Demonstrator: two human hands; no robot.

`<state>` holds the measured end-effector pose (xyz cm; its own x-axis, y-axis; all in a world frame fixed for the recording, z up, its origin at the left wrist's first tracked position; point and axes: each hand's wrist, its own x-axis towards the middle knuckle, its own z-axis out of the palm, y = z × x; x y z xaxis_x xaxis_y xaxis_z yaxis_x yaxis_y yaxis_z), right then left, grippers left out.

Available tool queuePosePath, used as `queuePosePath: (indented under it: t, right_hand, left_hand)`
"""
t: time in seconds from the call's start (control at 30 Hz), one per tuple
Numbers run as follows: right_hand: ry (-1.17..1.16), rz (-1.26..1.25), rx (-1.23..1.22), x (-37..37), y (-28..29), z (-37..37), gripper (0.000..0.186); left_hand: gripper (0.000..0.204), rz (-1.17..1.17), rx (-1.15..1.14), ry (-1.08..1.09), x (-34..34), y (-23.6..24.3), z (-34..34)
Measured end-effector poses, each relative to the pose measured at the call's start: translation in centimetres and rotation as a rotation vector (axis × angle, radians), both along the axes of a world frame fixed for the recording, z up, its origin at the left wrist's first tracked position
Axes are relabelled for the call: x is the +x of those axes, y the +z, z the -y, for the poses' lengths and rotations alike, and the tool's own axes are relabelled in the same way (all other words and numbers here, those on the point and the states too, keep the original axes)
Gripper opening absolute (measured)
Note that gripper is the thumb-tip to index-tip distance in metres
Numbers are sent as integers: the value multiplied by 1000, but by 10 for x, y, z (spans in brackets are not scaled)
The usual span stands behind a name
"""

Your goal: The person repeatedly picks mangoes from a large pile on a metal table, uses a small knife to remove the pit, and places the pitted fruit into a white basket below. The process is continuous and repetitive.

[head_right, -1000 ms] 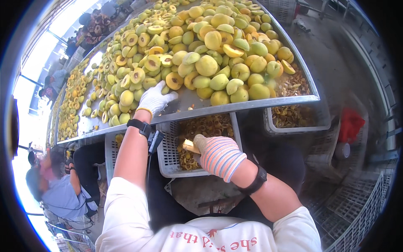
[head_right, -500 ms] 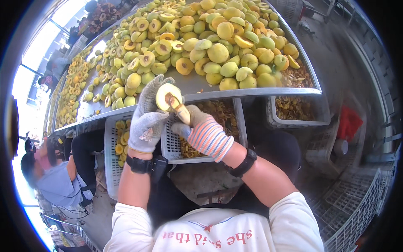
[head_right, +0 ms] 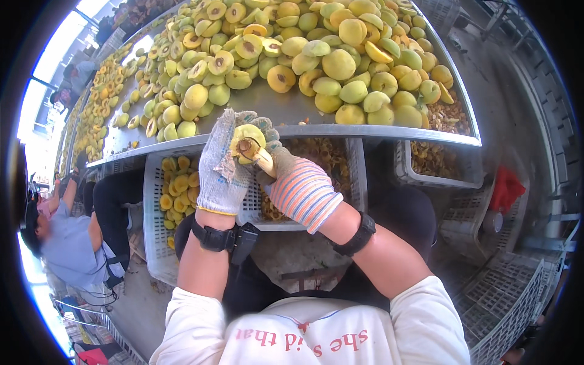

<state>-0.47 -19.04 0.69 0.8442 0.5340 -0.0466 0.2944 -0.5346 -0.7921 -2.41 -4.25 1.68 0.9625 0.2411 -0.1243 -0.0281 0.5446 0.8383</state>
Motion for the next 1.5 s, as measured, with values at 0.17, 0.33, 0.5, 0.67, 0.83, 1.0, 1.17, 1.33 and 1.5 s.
queuePosePath:
  t: [0.17,0.33,0.5,0.67,0.83,1.0,1.17,1.33,1.5]
  right_hand:
    - [24,-129,-168,3,1,-11,36]
    - [255,-466,185,6,4,1,36]
    - [221,-916,271,7,36,13,25]
    - [322,-1121,370,6,19,22,20]
    - [401,-1260,510,8,7,33,19]
    - [379,-1207,543,14,21,63,22]
    - [266,13,-589,10,-15,71,26]
    - [255,50,-418,6,17,77,25]
    - [142,3,-243,8,25,87,29]
  left_hand:
    - [32,-16,250,152,0,5,12]
    - [33,-102,173,37,-4,13,11]
    - [40,47,149,-242,1,11,-13]
    - [50,-122,406,-29,4,11,16]
    - [58,-102,-155,-164,5,4,17]
    - [42,52,-27,-115,1,4,10]
    - [49,-111,348,47,-27,35,-51]
    - [56,-383,1598,350,-17,42,-110]
    - [60,-291,1176,18,107,33,-14]
